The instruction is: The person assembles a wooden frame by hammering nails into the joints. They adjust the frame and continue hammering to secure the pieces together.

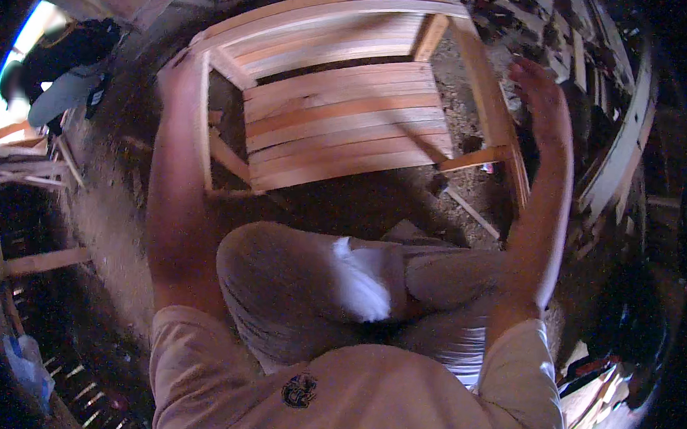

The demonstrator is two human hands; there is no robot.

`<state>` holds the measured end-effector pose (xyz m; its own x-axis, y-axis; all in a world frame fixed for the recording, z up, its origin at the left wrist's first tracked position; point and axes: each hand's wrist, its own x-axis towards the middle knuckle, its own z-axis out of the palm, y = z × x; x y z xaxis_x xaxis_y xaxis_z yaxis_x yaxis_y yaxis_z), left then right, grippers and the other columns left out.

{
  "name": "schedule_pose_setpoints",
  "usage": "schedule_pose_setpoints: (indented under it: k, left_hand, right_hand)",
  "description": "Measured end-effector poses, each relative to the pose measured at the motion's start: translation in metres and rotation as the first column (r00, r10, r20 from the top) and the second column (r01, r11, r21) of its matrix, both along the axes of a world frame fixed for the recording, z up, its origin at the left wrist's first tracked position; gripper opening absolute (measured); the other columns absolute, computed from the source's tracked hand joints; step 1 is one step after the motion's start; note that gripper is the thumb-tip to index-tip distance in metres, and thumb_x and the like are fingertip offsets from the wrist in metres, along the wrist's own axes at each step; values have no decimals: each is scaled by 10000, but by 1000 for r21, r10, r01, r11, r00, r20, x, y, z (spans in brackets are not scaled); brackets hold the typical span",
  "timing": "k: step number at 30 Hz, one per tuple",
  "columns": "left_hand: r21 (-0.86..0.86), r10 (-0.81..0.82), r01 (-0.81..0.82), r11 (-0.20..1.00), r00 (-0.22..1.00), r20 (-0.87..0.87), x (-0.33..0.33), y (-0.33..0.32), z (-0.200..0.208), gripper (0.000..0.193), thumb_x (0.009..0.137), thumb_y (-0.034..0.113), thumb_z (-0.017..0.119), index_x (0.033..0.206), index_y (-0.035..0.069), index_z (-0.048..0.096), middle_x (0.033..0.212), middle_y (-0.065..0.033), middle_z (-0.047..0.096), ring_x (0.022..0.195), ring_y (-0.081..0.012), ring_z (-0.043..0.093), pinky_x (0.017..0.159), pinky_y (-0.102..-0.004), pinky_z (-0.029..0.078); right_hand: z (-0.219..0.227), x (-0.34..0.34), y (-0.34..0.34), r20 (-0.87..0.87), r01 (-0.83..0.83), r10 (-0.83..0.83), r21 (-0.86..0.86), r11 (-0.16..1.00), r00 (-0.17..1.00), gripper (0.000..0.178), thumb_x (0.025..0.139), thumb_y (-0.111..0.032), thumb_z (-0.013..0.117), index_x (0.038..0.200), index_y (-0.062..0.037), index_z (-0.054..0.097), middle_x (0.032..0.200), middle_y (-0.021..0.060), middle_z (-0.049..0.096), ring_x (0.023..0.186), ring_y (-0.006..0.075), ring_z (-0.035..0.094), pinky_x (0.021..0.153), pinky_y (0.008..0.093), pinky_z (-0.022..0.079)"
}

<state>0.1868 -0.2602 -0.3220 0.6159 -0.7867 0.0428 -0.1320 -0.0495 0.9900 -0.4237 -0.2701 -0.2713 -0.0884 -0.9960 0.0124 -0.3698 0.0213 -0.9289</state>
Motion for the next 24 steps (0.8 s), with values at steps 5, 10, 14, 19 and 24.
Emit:
schedule_pose_setpoints:
  k: [5, 10, 14, 19, 24]
  left_hand:
    - [38, -40, 39, 998, 999, 13, 5, -5, 1, 276, 953, 187, 663, 1111, -29, 728, 925, -109, 734, 760, -179, 700, 661, -327, 550]
    - [122, 74, -98, 988, 979, 192, 35, -5, -6, 320, 962, 231, 655, 1127, -36, 720, 952, -119, 741, 787, -195, 703, 679, -328, 549]
    - [167, -68, -13, 986, 881, 468, 35, -2, -1, 360, 951, 279, 669, 1112, -39, 724, 967, -120, 744, 785, -194, 698, 697, -329, 547]
    - [156, -33, 1, 988, 978, 208, 10, 0, 2, 353, 950, 295, 671, 1083, -27, 725, 940, -118, 746, 748, -183, 691, 673, -316, 537]
    - [199, -32, -33, 979, 949, 315, 16, 0, 7, 332, 949, 283, 689, 1088, -18, 713, 859, -107, 740, 708, -170, 684, 640, -289, 529]
  right_hand:
    - [-8, 33, -2, 172, -110, 124, -90, 990, 977, 529, 970, -291, 664, 1429, -60, 536, 1305, 108, 632, 1210, 192, 579, 1019, 343, 449]
    - [-28, 53, -36, 132, -266, 283, -137, 954, 950, 770, 938, -300, 737, 1534, -4, 349, 1325, 147, 625, 1233, 222, 573, 977, 359, 496]
    - [-33, 57, -46, 139, -318, 374, -311, 896, 917, 721, 955, -276, 717, 1555, -78, 370, 1300, 137, 599, 1166, 177, 556, 1002, 310, 446]
    - [-31, 46, -56, 48, -374, 397, -246, 894, 917, 745, 919, -229, 754, 1509, 33, 383, 1469, 168, 516, 1363, 236, 461, 1124, 379, 391]
    - [-43, 52, -74, -20, -381, 396, -321, 867, 918, 751, 926, -220, 739, 1524, 34, 362, 1521, 183, 466, 1404, 242, 428, 1161, 358, 327]
